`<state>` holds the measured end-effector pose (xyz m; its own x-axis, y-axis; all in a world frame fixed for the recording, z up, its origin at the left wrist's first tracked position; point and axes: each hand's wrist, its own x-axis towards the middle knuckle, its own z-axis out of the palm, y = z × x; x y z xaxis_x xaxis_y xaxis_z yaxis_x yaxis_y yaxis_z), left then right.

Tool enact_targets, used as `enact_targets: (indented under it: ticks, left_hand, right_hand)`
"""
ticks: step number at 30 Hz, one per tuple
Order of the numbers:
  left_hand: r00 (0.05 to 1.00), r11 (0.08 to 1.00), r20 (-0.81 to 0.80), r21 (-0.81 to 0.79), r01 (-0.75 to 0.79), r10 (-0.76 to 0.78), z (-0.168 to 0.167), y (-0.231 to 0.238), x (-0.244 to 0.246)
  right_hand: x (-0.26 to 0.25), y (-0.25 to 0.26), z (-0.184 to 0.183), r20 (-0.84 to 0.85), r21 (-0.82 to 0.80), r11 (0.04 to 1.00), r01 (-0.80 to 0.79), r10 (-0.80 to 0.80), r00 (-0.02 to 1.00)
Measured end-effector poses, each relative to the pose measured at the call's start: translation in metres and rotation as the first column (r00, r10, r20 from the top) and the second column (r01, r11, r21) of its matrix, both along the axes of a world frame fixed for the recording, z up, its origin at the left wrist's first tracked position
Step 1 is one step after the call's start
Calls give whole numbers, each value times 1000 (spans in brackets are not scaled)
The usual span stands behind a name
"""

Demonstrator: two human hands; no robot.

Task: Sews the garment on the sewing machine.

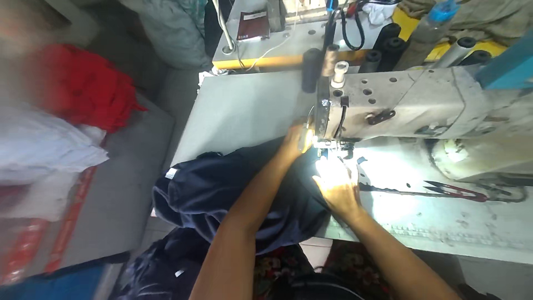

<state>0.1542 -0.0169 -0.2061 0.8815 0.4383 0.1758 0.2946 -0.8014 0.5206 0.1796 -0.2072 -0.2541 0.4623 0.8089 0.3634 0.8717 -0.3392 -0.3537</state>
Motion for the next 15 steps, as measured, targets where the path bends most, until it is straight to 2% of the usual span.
enact_targets:
  ticks: [3,5,7,10,13,15]
  left_hand:
    - [997,997,69,67,26,-31,8,0,-11]
    - [992,998,115,-9,-57,57,14,-11,-27]
    - [993,988,15,-107,-115,117,15,-32,-41]
    - [997,992,-80,-126,-17,7,-10,-43,-49]
    - [1000,999,-3,-41,13,-13,-29,-40,-50]
    - [999,998,-13,-32,45,-45,-29,-33,-50]
  right_hand:
    - [0,-2,0,-7,-5,1000,3,-3,1000]
    - [0,-1,2,-10,-3,1000,-4,4,1000]
    - [0,-1,1,-17,1,1000,-5,5,1000]
    - [0,-3,1,-22,9,1000,5,-5,1000]
    - [0,-5,2,2,2,1000,10,-10,1000]
    - [-1,-4,0,40,-1,1000,27,-27,999]
